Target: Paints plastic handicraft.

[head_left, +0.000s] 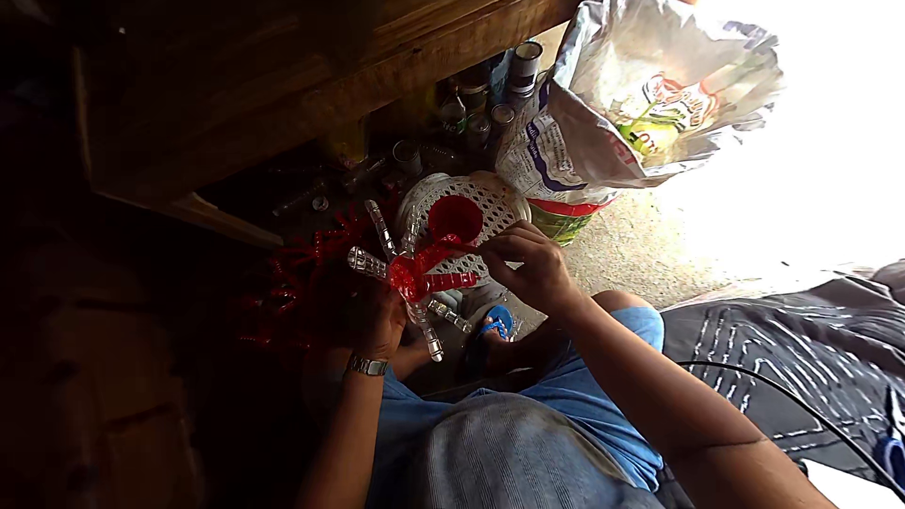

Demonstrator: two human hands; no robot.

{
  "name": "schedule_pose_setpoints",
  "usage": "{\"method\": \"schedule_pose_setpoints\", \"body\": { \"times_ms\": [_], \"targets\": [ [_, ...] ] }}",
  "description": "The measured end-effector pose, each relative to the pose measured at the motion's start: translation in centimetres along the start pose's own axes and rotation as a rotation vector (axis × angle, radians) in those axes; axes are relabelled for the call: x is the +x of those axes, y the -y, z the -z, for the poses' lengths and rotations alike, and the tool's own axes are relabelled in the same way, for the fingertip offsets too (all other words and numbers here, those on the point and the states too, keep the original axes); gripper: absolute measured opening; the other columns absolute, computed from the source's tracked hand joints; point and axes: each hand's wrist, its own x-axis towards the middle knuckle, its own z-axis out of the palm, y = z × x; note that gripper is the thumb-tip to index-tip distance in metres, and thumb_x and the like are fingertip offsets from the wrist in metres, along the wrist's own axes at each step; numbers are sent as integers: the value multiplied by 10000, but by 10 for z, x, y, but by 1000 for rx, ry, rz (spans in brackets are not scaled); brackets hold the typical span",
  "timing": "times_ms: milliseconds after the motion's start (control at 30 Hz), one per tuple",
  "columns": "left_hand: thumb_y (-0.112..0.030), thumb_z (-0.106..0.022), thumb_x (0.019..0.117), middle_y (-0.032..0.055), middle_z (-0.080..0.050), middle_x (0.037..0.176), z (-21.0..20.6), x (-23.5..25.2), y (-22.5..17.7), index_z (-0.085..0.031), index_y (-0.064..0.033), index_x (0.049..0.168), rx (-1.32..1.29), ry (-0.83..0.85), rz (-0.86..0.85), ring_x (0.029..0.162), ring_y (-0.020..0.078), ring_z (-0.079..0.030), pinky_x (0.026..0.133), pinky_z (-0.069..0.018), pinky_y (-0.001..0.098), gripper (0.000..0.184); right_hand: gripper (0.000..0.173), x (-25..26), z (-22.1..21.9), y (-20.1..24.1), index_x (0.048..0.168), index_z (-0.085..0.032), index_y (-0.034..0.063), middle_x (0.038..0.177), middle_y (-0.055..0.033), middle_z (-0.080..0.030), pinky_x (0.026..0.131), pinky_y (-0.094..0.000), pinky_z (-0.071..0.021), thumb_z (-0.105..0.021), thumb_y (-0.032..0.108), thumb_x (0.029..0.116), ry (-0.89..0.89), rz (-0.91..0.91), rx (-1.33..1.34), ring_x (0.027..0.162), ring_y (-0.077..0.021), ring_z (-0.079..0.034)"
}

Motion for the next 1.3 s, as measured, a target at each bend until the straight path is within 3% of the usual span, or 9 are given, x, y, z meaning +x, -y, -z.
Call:
{"method": "schedule_pose_setpoints", "body": {
  "times_ms": [167, 333, 433, 633, 733, 900, 1100, 1300],
  "targets": [
    [-380, -724, 895, 51, -720, 1045, -2, 0, -2, -593, -100, 1215, -25, 18, 5, 919, 165, -712, 809, -607, 340, 444, 102, -7, -2, -2, 913, -771, 48, 882, -32, -715, 803, -256, -553, -700, 119, 897, 24, 32, -2, 892, -117, -651],
    [-469, -795, 829, 10, -720, 1038, -4, -1, -3, -599, -136, 1221, -20, 5, 11, 940, 127, -706, 833, -599, 316, 550, 117, -2, 1, 5, 936, -775, 36, 895, -42, -712, 795, -235, -564, -703, 120, 901, 10, 12, -19, 886, -113, -654],
    [-450, -782, 846, 18, -718, 1045, -5, -1, -3, -599, -135, 1229, -32, 13, 1, 934, 138, -707, 823, -604, 331, 529, 128, 0, -4, 2, 972, -783, 45, 920, -46, -724, 830, -266, -557, -700, 133, 929, 38, 9, -34, 905, -132, -658],
    [-421, -762, 867, 4, -717, 1072, -3, -2, -2, -585, -145, 1257, -20, 27, -6, 958, 125, -705, 834, -601, 324, 510, 122, -9, 3, 5, 902, -775, 47, 879, -40, -699, 788, -241, -556, -691, 136, 894, 28, 8, -26, 889, -116, -646],
    [-453, -791, 836, -4, -702, 1118, -3, -3, -2, -557, -163, 1307, -27, 30, 3, 996, 120, -694, 859, -594, 321, 600, 121, -4, 3, 12, 919, -776, 39, 893, -49, -709, 780, -227, -564, -699, 130, 902, 6, 25, -37, 873, -109, -654],
    [-434, -791, 834, 13, -715, 1077, -5, -3, -3, -579, -147, 1258, -36, 26, 1, 957, 136, -707, 828, -604, 334, 554, 136, -4, -9, 9, 992, -788, 54, 928, -42, -729, 839, -277, -552, -706, 138, 924, 44, 45, -31, 923, -140, -659],
    [-425, -813, 814, 7, -715, 1069, -6, -3, -3, -577, -155, 1246, -47, 7, 0, 957, 132, -706, 817, -607, 327, 562, 91, -10, -6, 10, 877, -763, 45, 861, -38, -713, 805, -267, -550, -695, 105, 888, 21, 72, -3, 888, -133, -654],
    [-339, -750, 876, 30, -701, 1090, -5, -1, -2, -553, -132, 1267, -64, 16, 8, 970, 156, -703, 830, -607, 350, 485, 130, -3, -12, 9, 984, -786, 51, 924, -35, -729, 836, -273, -552, -702, 134, 928, 37, 50, -14, 920, -134, -655]
  ]
}}
